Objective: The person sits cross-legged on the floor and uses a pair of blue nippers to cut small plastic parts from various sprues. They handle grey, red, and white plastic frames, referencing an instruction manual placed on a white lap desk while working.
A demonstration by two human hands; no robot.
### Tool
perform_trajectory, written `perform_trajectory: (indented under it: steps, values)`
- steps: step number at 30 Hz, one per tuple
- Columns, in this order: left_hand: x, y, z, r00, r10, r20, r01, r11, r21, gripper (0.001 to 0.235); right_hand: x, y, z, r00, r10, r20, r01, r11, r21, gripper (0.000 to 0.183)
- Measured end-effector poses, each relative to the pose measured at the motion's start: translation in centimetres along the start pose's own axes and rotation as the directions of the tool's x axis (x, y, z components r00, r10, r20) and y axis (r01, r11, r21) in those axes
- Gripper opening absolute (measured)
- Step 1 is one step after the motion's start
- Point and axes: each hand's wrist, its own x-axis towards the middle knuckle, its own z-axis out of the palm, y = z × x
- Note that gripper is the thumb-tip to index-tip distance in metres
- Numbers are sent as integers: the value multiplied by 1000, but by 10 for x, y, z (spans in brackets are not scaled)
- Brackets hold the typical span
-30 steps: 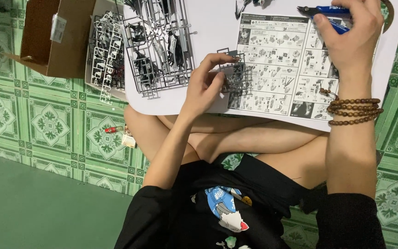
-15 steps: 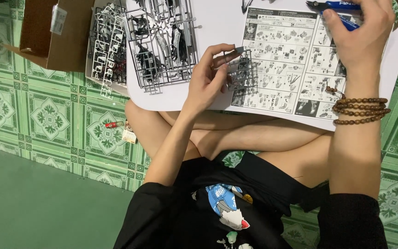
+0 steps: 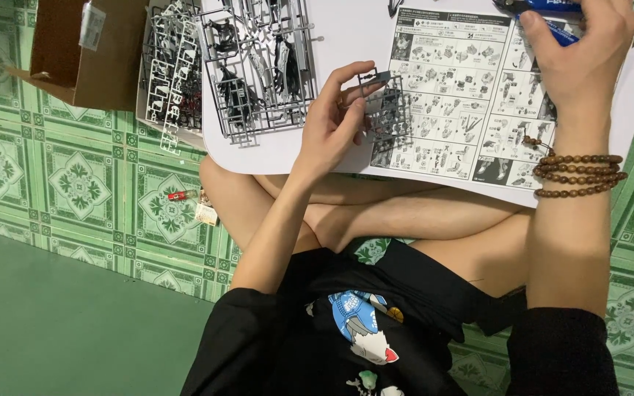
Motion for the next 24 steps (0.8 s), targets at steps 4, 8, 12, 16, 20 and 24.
perform_trajectory:
  steps: [4, 8, 12, 16, 20, 24]
  values:
    - [0, 1, 0, 1000, -3, 4, 4, 1000, -15, 39, -3, 4, 2, 1000, -11, 2, 11, 1000, -9, 25]
    - [0, 0, -1, 1000, -11, 10, 12, 1000, -25, 39, -4, 6, 2, 1000, -23, 2, 23, 1000, 14, 25]
    - [0, 0, -1, 1000, -20, 8, 20, 999, -28, 39, -5, 8, 4, 1000, -13, 0, 13, 999, 33, 24]
    - [-1, 0, -1, 1000, -11, 11, 12, 1000, -28, 40, -4, 6, 2, 1000, -11, 8, 10, 999, 36, 24]
    - [0, -2, -1, 1000, 0, 15, 0, 1000, -21, 40, -6, 10, 4, 1000, -9, 1, 9, 1000, 15, 25]
    - [-1, -7, -3, 1000, 15, 21, -15, 1000, -11, 46, -7, 10, 4, 1000, -9, 4, 9, 1000, 1, 25]
